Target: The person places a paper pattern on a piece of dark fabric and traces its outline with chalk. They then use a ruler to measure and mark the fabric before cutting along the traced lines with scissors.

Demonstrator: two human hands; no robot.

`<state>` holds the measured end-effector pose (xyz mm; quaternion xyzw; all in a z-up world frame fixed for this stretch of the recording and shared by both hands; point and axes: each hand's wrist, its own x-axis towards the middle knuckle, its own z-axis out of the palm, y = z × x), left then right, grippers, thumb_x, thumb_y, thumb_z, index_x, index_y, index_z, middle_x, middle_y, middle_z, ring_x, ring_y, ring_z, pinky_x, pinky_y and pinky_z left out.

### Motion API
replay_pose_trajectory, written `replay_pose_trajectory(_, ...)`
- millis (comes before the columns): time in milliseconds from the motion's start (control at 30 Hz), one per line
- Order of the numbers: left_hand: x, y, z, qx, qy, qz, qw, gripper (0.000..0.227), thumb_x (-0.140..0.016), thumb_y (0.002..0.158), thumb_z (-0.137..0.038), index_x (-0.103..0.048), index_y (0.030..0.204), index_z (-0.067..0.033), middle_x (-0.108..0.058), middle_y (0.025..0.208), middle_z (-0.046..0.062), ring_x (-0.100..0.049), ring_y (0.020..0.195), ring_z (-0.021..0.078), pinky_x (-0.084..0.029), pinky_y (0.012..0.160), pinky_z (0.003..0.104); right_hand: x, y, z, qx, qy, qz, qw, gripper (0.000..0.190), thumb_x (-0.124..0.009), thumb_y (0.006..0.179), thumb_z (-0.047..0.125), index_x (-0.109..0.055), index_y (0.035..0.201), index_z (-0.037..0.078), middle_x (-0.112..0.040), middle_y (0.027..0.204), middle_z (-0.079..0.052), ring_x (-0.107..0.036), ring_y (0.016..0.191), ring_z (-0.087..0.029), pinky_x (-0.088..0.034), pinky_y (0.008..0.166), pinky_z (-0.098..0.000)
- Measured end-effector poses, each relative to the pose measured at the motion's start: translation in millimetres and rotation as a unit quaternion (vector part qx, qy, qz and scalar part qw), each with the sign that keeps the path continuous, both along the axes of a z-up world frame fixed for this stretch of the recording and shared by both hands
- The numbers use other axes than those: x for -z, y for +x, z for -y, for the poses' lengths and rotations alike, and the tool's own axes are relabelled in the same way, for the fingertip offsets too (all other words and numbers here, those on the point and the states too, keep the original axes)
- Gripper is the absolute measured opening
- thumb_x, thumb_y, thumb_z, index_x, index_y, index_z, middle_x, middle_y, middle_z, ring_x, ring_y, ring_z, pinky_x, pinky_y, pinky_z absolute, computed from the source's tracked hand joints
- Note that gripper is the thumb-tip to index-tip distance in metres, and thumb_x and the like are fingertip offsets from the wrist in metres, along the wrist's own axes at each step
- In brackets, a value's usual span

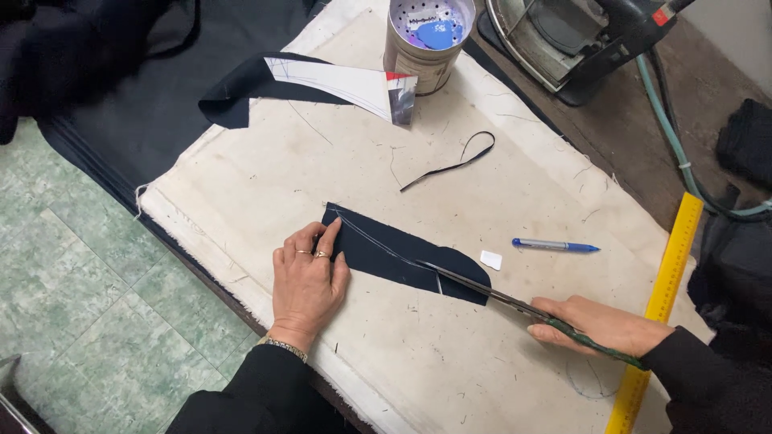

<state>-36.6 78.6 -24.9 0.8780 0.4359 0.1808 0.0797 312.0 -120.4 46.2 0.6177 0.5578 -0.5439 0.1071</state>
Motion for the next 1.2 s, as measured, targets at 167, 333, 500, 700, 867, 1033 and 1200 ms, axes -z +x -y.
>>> replay_pose_trajectory(167, 1.2, 0.0, -0.4, 0.002, 0.008, 0.008, 1.0, 0.052, -0.055, 0.084, -0.027, -0.054, 0.135, -0.0179, -0.052, 0.12, 0.003, -0.051, 0.101, 0.0264, -0.04, 0.079, 0.042, 3.2, 0.4, 2.5, -0.017, 0.01, 0.019, 1.0, 0.038, -0.045, 0.094, 0.056, -0.052, 0.088, 0.019, -0.056, 0.068, 0.004, -0.053, 0.062, -0.012, -0.042, 0.061, -0.0296)
replay_pose_trajectory(333, 3.6, 0.0, -0.8, 0.001, 0.006, -0.002, 1.0, 0.054, -0.053, 0.085, -0.028, -0.052, 0.138, -0.0174, -0.052, 0.121, 0.003, -0.05, 0.102, 0.0261, -0.04, 0.078, 0.042, 6.1, 2.1, 4.7, -0.014, 0.009, 0.016, 1.0, 0.038, -0.046, 0.095, 0.055, -0.05, 0.085, 0.019, -0.051, 0.067, 0.005, -0.049, 0.06, -0.011, -0.041, 0.059, -0.0291)
replay_pose_trajectory(500, 1.1, 0.5, -1.1, -0.003, 0.013, -0.011, 1.0, 0.058, -0.054, 0.083, -0.03, -0.052, 0.139, -0.0175, -0.052, 0.119, 0.004, -0.05, 0.099, 0.0263, -0.04, 0.077, 0.041, 14.3, 5.1, 8.8, -0.018, 0.023, 0.01, 1.0, 0.038, -0.045, 0.094, 0.055, -0.051, 0.087, 0.018, -0.054, 0.069, 0.005, -0.052, 0.062, -0.012, -0.043, 0.061, -0.0298)
replay_pose_trajectory(700, 1.2, 0.4, -0.8, -0.002, -0.003, -0.003, 1.0, 0.056, -0.053, 0.084, -0.028, -0.052, 0.139, -0.0167, -0.052, 0.12, 0.004, -0.05, 0.101, 0.0267, -0.04, 0.078, 0.042, 5.2, 0.6, 4.6, -0.012, 0.004, 0.029, 1.0, 0.037, -0.047, 0.094, 0.056, -0.05, 0.086, 0.019, -0.053, 0.066, 0.005, -0.049, 0.06, -0.011, -0.041, 0.059, -0.0292)
replay_pose_trajectory(867, -1.3, -0.2, -1.9, 0.0, -0.002, -0.001, 1.0, 0.056, -0.053, 0.084, -0.029, -0.052, 0.138, -0.017, -0.052, 0.12, 0.004, -0.05, 0.1, 0.0274, -0.04, 0.077, 0.042, 9.6, 2.5, 19.5, 0.003, -0.002, 0.034, 0.999, 0.039, -0.046, 0.093, 0.058, -0.049, 0.088, 0.019, -0.054, 0.068, 0.002, -0.052, 0.061, -0.015, -0.04, 0.06, -0.0308)
replay_pose_trajectory(1033, -3.7, -0.3, -0.8, 0.007, -0.01, 0.014, 1.0, 0.053, -0.053, 0.085, -0.027, -0.054, 0.137, -0.0152, -0.054, 0.119, 0.005, -0.051, 0.102, 0.0287, -0.04, 0.078, 0.043, 7.3, -1.4, 68.4, 0.032, -0.016, 0.089, 0.995, 0.042, -0.044, 0.089, 0.064, -0.053, 0.1, 0.024, -0.063, 0.08, -0.001, -0.064, 0.074, -0.019, -0.047, 0.069, -0.0305)
replay_pose_trajectory(1200, -5.9, -2.5, -1.5, 0.006, -0.019, 0.094, 0.995, 0.047, -0.057, 0.086, -0.017, -0.054, 0.133, -0.012, -0.054, 0.118, 0.008, -0.054, 0.101, 0.0286, -0.043, 0.081, 0.043, 28.0, -26.4, 140.5, 0.233, 0.047, 0.141, 0.961, 0.026, -0.062, 0.086, 0.046, -0.061, 0.103, 0.026, -0.067, 0.076, 0.008, -0.062, 0.07, -0.004, -0.05, 0.068, -0.0185)
